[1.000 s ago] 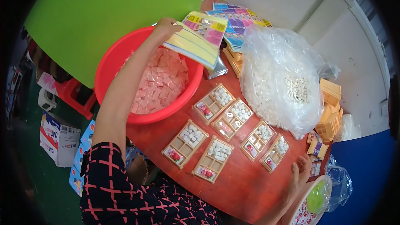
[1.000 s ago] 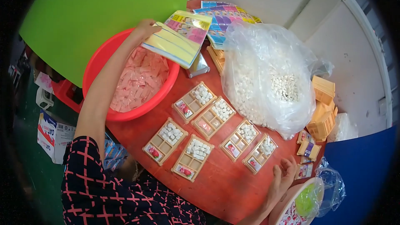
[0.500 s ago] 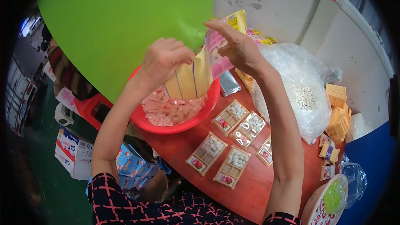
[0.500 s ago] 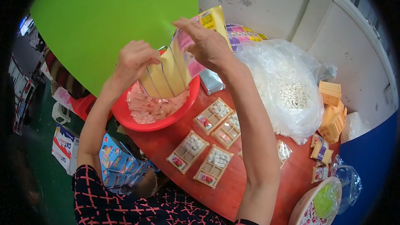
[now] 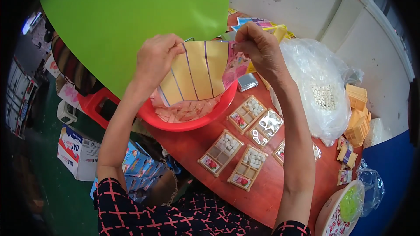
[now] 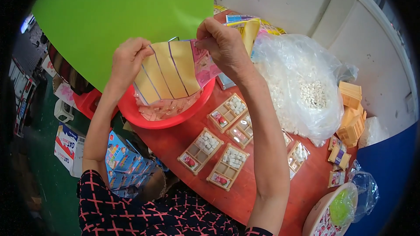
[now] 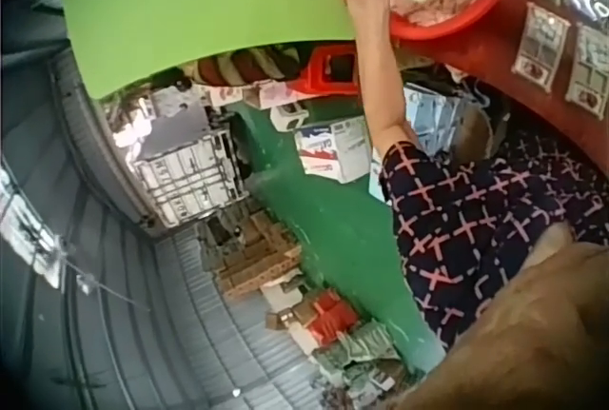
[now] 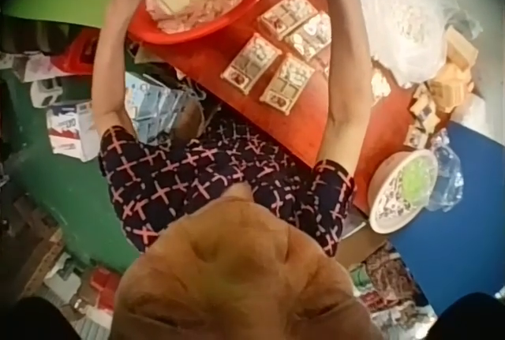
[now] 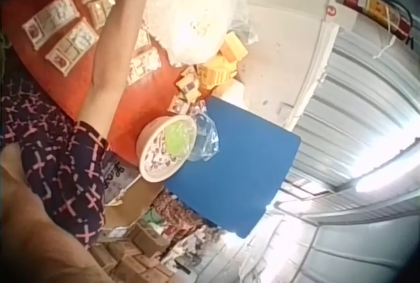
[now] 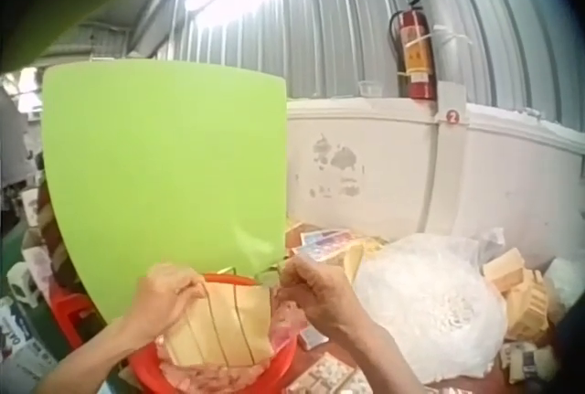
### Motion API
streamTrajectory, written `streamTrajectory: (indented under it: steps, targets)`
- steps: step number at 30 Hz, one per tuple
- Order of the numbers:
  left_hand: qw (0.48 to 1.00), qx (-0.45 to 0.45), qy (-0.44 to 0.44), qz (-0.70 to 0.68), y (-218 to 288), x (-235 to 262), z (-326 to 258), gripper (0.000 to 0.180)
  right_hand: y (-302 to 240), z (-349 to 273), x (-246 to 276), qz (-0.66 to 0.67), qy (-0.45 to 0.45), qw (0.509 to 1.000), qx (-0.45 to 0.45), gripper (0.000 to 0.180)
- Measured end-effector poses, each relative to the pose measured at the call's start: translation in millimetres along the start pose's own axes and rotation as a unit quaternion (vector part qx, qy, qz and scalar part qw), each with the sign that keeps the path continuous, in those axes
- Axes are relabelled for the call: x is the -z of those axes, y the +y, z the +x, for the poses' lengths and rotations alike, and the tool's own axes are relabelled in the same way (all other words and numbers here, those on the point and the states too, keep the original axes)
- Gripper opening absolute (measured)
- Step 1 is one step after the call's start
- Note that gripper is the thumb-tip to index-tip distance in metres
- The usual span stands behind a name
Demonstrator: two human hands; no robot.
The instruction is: Packaging small blocks into plastic trays and wrapping them with printed paper sleeves.
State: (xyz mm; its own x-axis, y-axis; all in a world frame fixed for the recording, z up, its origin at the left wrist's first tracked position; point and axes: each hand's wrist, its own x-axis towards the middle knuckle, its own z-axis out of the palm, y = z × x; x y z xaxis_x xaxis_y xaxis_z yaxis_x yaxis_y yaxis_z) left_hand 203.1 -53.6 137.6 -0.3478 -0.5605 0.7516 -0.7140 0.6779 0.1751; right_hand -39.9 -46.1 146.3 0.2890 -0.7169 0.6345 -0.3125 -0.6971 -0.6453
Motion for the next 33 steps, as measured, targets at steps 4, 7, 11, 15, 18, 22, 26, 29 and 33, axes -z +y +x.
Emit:
streamTrajectory:
  steps: [4,7,11,15,18,22,26,29,33]
  targets:
    - [0.977,-0.088,0.148,0.128,33,-5,14,0.022,-9,3,-4,-0.043,0.031,0.998,0.017,0.013]
    - [0.97,-0.162,0.132,0.122,62,-11,18,0.029,-14,0,-10,-0.06,0.028,0.998,0.009,0.013]
    - [0.991,-0.128,0.048,0.002,50,-25,15,0.019,-17,-2,-12,-0.071,0.009,0.997,-0.008,0.009]
    - [0.99,-0.13,0.046,-0.042,49,-27,18,0.01,-16,-3,-10,-0.055,-0.013,0.998,-0.009,0.006]
    - [0.993,-0.081,0.019,-0.08,49,-23,20,0.009,-15,-2,-11,-0.042,-0.019,0.999,0.004,0.007]
    - [0.997,-0.039,-0.005,-0.069,47,-18,19,0.014,-12,-4,-19,-0.08,0.025,0.996,0.036,0.016]
    - [0.993,0.041,-0.038,-0.108,37,-16,25,0.018,-18,-11,-34,-0.301,0.072,0.94,0.143,0.038]
    - [0.979,0.097,-0.069,-0.165,36,-18,28,0.02,-13,-20,-38,-0.327,0.084,0.925,0.174,0.047]
    - [0.963,0.099,-0.076,-0.24,33,-23,26,0.019,-13,-30,-33,-0.348,0.085,0.908,0.219,0.042]
